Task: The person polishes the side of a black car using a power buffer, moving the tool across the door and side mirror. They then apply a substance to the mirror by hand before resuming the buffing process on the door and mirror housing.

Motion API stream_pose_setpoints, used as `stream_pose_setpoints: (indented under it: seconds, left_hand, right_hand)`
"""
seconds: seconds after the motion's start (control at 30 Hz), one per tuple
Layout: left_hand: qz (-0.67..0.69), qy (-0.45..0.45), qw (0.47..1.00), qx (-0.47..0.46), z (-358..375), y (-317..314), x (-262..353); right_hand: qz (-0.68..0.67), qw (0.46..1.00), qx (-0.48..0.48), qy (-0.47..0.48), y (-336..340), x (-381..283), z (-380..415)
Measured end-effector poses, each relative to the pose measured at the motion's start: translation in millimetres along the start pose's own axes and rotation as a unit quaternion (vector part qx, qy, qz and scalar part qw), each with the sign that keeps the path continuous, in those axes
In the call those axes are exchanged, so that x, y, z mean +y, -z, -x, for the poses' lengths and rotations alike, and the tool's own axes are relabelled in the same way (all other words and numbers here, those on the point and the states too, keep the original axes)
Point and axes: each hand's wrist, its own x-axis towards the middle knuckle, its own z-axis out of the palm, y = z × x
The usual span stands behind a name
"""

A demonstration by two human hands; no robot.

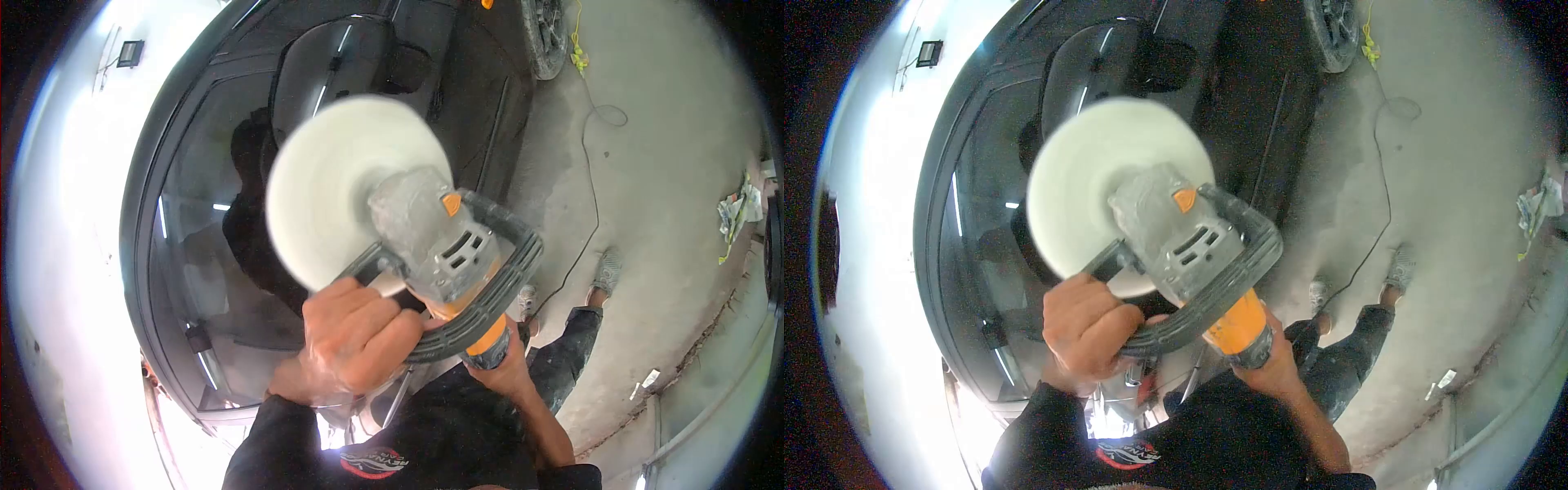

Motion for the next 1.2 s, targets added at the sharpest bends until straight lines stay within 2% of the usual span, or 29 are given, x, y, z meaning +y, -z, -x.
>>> stream_pose_setpoints:
  seconds: [0.1,0.2,0.43,0.6,0.8,0.87,0.97,1.07,1.2]
  left_hand:
    - [0.002,0.017,0.999,-0.029,7,-11,3]
    - [-0.017,0.001,0.999,-0.035,7,-13,9]
    - [0.004,-0.025,1.000,-0.009,-24,-38,-9]
    - [0.048,0.016,0.998,-0.033,-33,-73,-23]
    - [0.115,0.094,0.989,-0.009,-16,-111,-41]
    - [0.114,0.106,0.988,0.010,-13,-112,-44]
    - [0.102,0.114,0.987,0.053,-15,-109,-43]
    - [0.097,0.120,0.984,0.087,-23,-105,-52]
    - [0.112,0.134,0.976,0.128,-31,-114,-62]
  right_hand:
    - [-0.037,0.996,-0.040,-0.064,1,12,-2]
    - [-0.045,0.997,-0.064,-0.019,1,26,-7]
    - [-0.012,1.000,-0.003,0.004,18,31,-32]
    - [0.008,0.999,0.024,-0.020,46,37,-46]
    - [0.073,0.996,0.016,-0.039,64,48,-40]
    - [0.104,0.993,0.007,-0.048,68,36,-40]
    - [0.078,0.992,0.007,-0.095,78,6,-45]
    - [0.104,0.989,0.025,-0.098,87,-32,-53]
    - [0.192,0.980,0.013,-0.039,112,-46,-73]
